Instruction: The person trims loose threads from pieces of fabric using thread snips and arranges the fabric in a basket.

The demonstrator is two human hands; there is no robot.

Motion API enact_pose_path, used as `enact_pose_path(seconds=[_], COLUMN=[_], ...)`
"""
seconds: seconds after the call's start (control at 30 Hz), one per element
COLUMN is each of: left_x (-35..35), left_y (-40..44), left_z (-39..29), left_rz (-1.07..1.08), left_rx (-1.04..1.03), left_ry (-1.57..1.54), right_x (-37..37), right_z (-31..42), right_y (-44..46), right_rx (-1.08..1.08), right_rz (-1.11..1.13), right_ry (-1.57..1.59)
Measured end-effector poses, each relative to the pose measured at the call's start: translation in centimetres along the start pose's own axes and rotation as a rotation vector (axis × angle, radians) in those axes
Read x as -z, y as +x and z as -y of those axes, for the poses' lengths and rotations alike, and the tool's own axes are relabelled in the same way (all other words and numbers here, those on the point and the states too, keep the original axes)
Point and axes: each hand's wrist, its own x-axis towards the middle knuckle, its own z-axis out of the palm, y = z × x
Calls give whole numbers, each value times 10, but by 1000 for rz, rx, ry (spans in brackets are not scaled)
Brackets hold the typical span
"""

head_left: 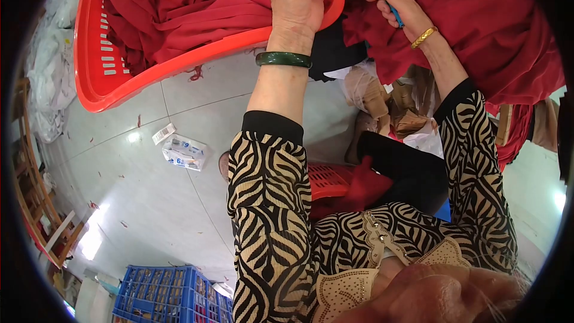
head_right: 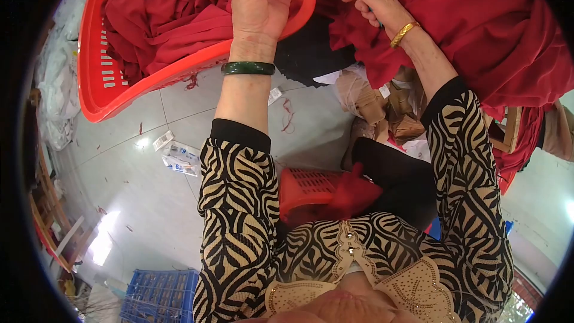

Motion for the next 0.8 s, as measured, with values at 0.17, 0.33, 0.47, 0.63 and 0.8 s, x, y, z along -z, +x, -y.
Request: enact_pose_path(seconds=[0.17,0.33,0.47,0.63,0.8], left_x=[-12,-18,-37,-40,-26], left_y=[-8,-30,-77,-100,-91], left_z=[-3,25,101,146,130], left_rz=[221,295,684,765,699], left_rx=[225,-112,-63,-270,-81], left_ry=[568,1376,1550,1558,1523], right_x=[5,16,11,-14,5], right_z=[-4,2,19,26,-22], right_y=[-8,-15,-20,-6,11], right_rx=[86,367,445,561,660], right_rz=[99,-179,-103,-77,-109], right_ry=[28,337,34,-952,-1832])
